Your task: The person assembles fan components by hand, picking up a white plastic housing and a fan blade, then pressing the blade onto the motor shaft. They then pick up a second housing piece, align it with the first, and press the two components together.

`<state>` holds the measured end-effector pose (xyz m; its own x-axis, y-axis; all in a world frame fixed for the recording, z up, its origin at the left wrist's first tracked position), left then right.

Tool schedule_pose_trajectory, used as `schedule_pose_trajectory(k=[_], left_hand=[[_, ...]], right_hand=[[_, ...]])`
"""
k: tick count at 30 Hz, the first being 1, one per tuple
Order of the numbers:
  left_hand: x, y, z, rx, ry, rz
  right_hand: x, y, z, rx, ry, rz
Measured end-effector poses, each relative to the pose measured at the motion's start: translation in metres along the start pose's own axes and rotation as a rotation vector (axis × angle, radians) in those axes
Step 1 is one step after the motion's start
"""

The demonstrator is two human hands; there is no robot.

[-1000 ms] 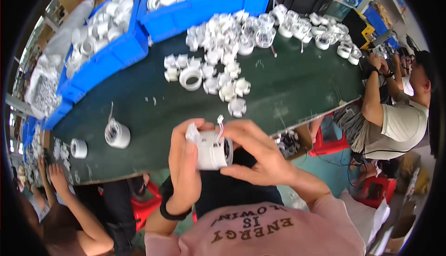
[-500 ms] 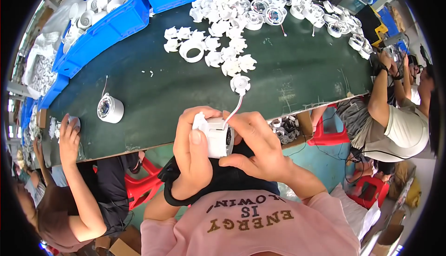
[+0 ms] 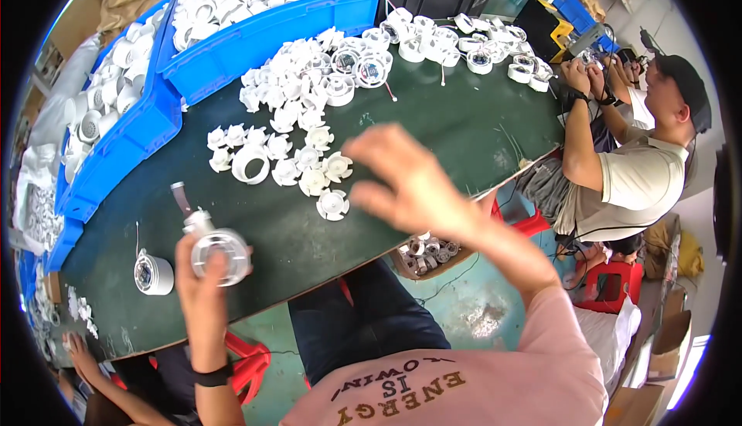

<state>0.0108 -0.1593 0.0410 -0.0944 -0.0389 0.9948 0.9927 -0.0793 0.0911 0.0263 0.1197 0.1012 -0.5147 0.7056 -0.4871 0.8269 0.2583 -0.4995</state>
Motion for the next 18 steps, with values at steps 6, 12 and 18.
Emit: schedule_pose_trajectory(k=[6, 12, 18], left_hand=[[0.005, -0.013, -0.109, 0.192, -0.231, 0.084], [0.0, -0.026, -0.148, 0.193, -0.445, 0.027], [-0.009, -0.034, -0.214, 0.255, -0.558, 0.088]], right_hand=[[0.222, -0.054, -0.069, 0.135, 0.902, 0.279], [0.261, -0.076, -0.081, -0.158, 0.866, 0.362], [0.171, -0.046, -0.085, 0.021, 0.354, 0.552]])
Point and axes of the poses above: each hand's wrist, its own y-axis away from the middle knuckle, its own z-axis out of the palm, x = y × z, the point moved 9 cm from there along -y, towards the middle knuckle, and after that the axes turned 1 degree about z, right-handed, at the moved point
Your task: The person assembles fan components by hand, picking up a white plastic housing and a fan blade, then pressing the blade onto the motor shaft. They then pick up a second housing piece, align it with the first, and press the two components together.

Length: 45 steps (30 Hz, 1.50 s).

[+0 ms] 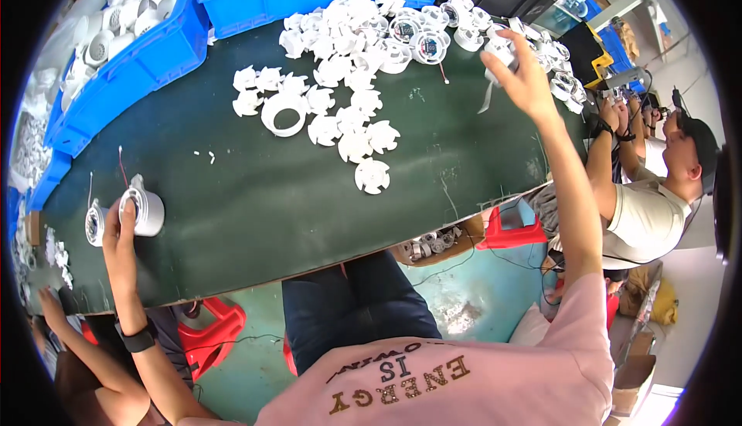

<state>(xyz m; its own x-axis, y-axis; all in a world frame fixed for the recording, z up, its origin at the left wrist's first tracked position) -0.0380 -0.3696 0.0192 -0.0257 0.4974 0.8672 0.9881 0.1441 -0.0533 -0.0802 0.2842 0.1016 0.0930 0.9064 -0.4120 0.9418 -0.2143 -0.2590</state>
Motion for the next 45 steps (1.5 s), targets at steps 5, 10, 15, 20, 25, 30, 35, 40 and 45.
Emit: schedule_pose_trajectory(k=[5, 10, 15, 20, 25, 30, 35, 40, 45], left_hand=[[0.117, 0.05, 0.054, 0.308, -0.388, 0.553], [0.174, 0.093, 0.147, -0.137, -0.241, 0.653], [0.18, 0.135, 0.186, -0.318, -0.086, 0.694], [0.176, 0.148, 0.213, -0.331, 0.042, 0.638], [0.178, 0.15, 0.225, -0.344, 0.163, 0.61], [0.178, 0.145, 0.226, -0.364, 0.158, 0.584], [0.182, 0.147, 0.225, -0.419, 0.156, 0.539], [0.199, 0.146, 0.231, -0.41, 0.235, 0.592], [0.185, 0.144, 0.222, -0.419, 0.425, 0.328]], right_hand=[[-0.063, 0.072, 0.054, -0.296, -1.113, -0.122], [-0.129, 0.1, 0.082, -0.217, -0.702, -0.27], [-0.09, 0.107, 0.07, -0.109, -0.375, -0.385], [-0.089, 0.113, 0.064, -0.078, -0.45, -0.383], [-0.094, 0.115, 0.069, -0.133, -0.423, -0.41], [-0.094, 0.113, 0.075, -0.155, -0.345, -0.385], [-0.115, 0.126, 0.072, -0.102, -0.002, -0.526], [-0.106, 0.116, 0.076, -0.22, -0.144, -0.444], [-0.154, 0.143, 0.059, -0.47, -0.763, -0.265]])
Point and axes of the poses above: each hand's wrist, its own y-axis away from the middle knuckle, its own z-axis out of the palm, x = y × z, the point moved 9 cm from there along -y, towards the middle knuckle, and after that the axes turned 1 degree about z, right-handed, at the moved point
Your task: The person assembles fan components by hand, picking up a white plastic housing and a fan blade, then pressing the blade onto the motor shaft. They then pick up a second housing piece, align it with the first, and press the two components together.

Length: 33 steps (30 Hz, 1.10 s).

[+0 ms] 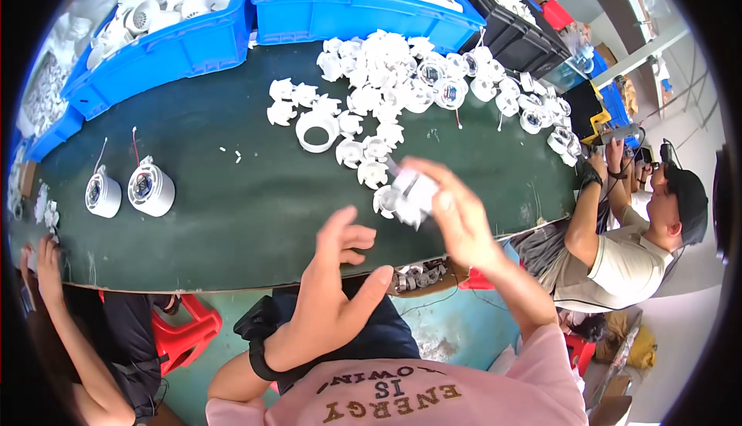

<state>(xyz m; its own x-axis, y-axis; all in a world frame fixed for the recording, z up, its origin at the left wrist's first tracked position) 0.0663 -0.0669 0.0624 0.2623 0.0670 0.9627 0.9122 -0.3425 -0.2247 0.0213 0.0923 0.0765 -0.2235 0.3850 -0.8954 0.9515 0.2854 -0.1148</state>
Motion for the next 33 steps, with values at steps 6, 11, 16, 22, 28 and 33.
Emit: schedule_pose_trajectory(k=[6, 11, 16, 22, 28, 33], left_hand=[[-0.014, -0.002, -0.028, 0.164, 0.697, -0.105], [-0.028, 0.014, -0.058, 0.147, 0.637, -0.151], [-0.026, 0.029, -0.073, 0.137, 0.817, -0.185], [-0.032, 0.029, -0.11, 0.259, 0.401, -0.109], [-0.052, 0.022, -0.126, 0.281, 0.367, -0.171], [-0.057, 0.018, -0.129, 0.242, 0.374, -0.162]], right_hand=[[-0.076, -0.017, 0.07, -0.254, 0.153, -0.475], [-0.02, -0.131, -0.023, 0.142, 0.236, -0.066], [0.014, -0.258, -0.141, 0.503, 0.747, -0.116], [0.042, -0.338, -0.176, 0.372, 1.017, 0.241], [0.05, -0.365, -0.14, 0.077, 1.164, 0.185], [0.067, -0.373, -0.154, 0.093, 1.224, 0.298]])
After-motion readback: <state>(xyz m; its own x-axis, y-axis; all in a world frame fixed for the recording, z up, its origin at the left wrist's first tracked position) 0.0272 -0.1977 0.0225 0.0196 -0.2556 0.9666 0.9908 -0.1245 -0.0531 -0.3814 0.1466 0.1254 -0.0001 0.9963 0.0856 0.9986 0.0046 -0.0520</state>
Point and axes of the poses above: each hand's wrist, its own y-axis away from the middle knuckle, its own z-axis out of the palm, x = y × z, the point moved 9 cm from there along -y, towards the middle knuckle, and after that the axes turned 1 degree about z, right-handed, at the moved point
